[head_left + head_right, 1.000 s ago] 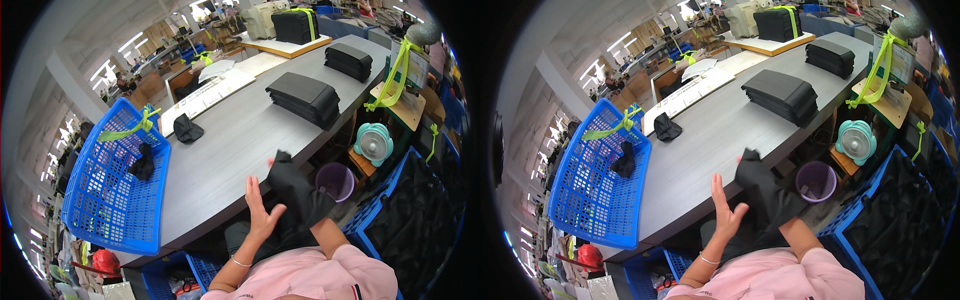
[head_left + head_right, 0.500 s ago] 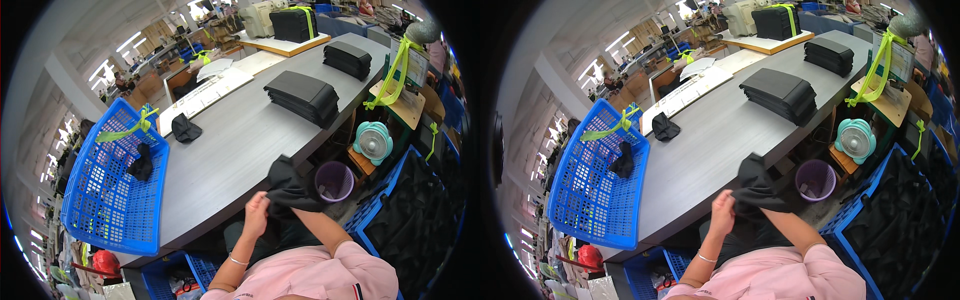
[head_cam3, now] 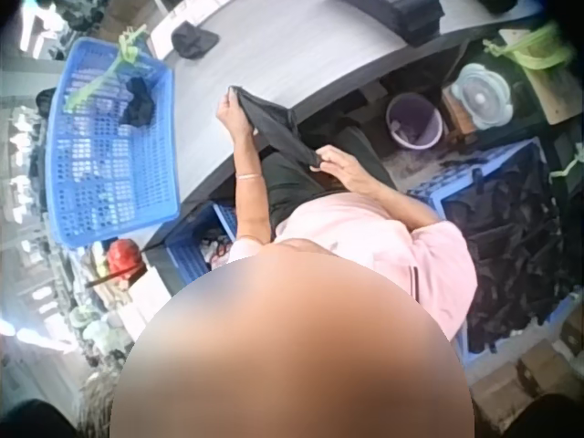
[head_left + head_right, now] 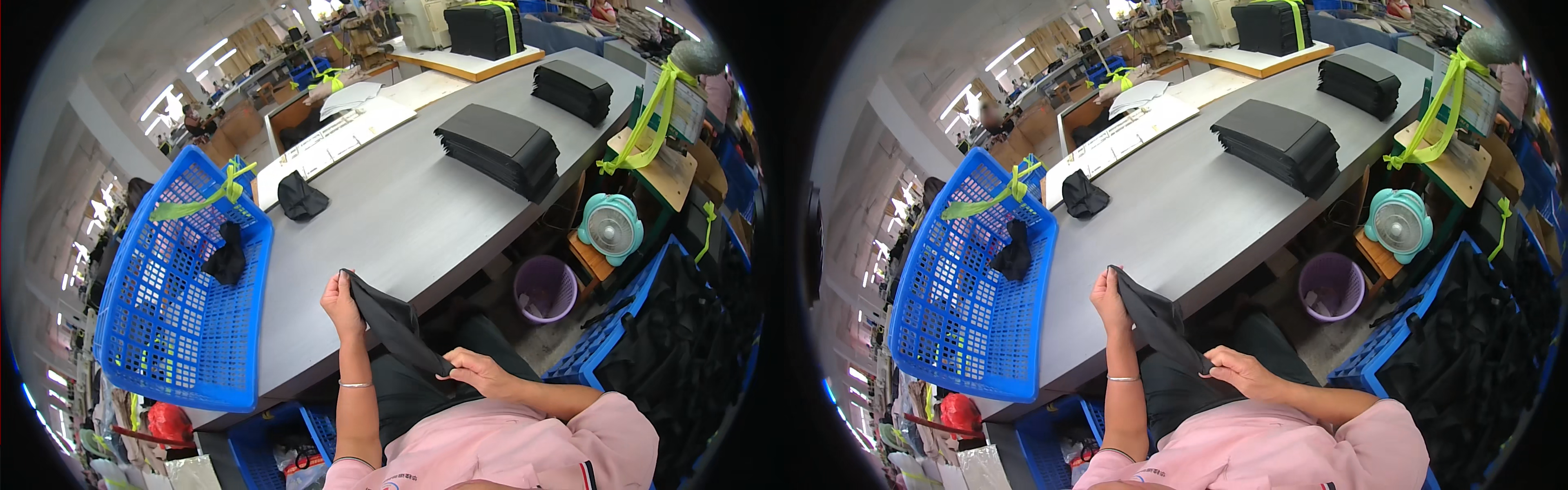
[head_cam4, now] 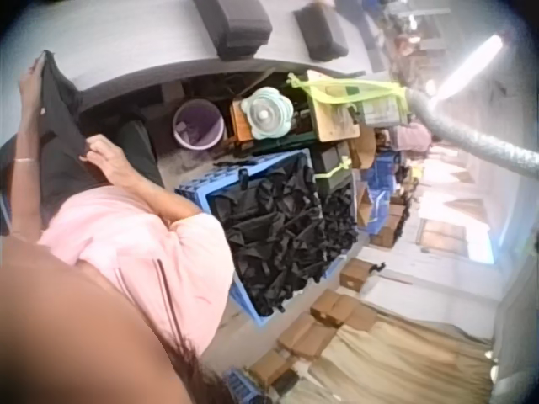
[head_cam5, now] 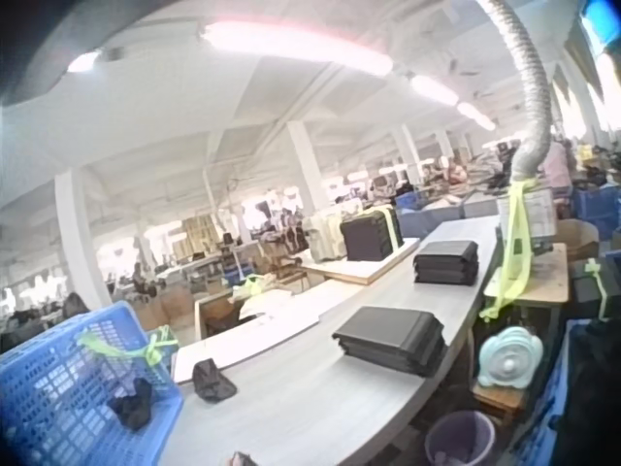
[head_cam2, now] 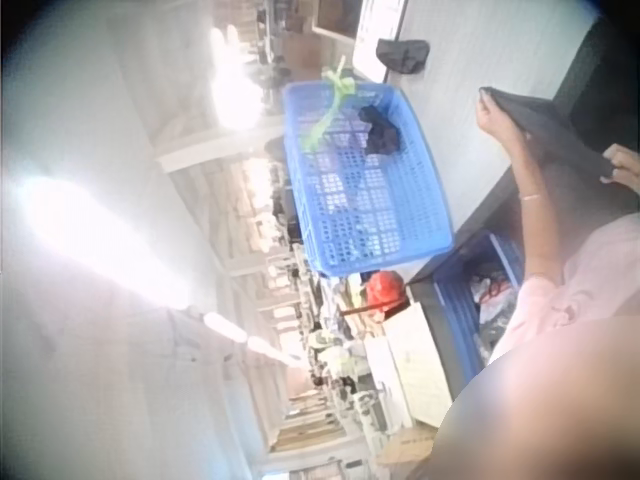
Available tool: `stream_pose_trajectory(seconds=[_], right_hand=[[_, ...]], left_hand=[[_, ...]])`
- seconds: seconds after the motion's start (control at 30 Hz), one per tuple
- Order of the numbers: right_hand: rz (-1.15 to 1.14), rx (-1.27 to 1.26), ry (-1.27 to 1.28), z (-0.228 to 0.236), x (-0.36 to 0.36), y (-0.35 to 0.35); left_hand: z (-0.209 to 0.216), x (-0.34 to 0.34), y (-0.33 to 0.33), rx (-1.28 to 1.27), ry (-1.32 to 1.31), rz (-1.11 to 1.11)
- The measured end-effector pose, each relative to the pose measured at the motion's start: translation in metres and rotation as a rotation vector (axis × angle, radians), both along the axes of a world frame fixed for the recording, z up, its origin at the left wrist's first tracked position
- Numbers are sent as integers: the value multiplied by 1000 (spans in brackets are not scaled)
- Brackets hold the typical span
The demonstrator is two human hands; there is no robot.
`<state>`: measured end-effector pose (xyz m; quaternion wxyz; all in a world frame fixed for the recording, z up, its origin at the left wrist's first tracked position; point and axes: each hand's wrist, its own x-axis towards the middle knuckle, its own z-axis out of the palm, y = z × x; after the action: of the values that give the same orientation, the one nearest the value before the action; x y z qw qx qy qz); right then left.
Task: The recorder is inspecting and turning out black fabric sleeves or covers at a manufacturing desk.
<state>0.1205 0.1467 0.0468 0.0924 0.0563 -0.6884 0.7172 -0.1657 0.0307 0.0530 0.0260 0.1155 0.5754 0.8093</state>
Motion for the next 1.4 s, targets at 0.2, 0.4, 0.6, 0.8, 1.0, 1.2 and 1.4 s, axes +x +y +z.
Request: stream_pose_trajectory(seconds=[0.2,0.4,0.6,0.8,1.0,1.2,1.4], right_hand=[[44,64,-233,6,22,18],[-729,778,137,33,-29,27],[-1007,851,203,46,-76,37],[-263,-141,-200,49,-52,46],[-106,-349,-103,52,-67,52],[-2,-45,-77,-7,-135,2],[225,-216,-370,-35,-116,-31]], left_hand=[[13,25,-1,-36,-7,-26],[41,95,15,-396,313,-148],[65,133,12,-458,597,-158],[50,91,-17,-237,184,-204],[34,110,-23,-9,-452,-806],[-4,145,-17,268,-621,-1113],[-31,131,-15,692,-298,-1342]])
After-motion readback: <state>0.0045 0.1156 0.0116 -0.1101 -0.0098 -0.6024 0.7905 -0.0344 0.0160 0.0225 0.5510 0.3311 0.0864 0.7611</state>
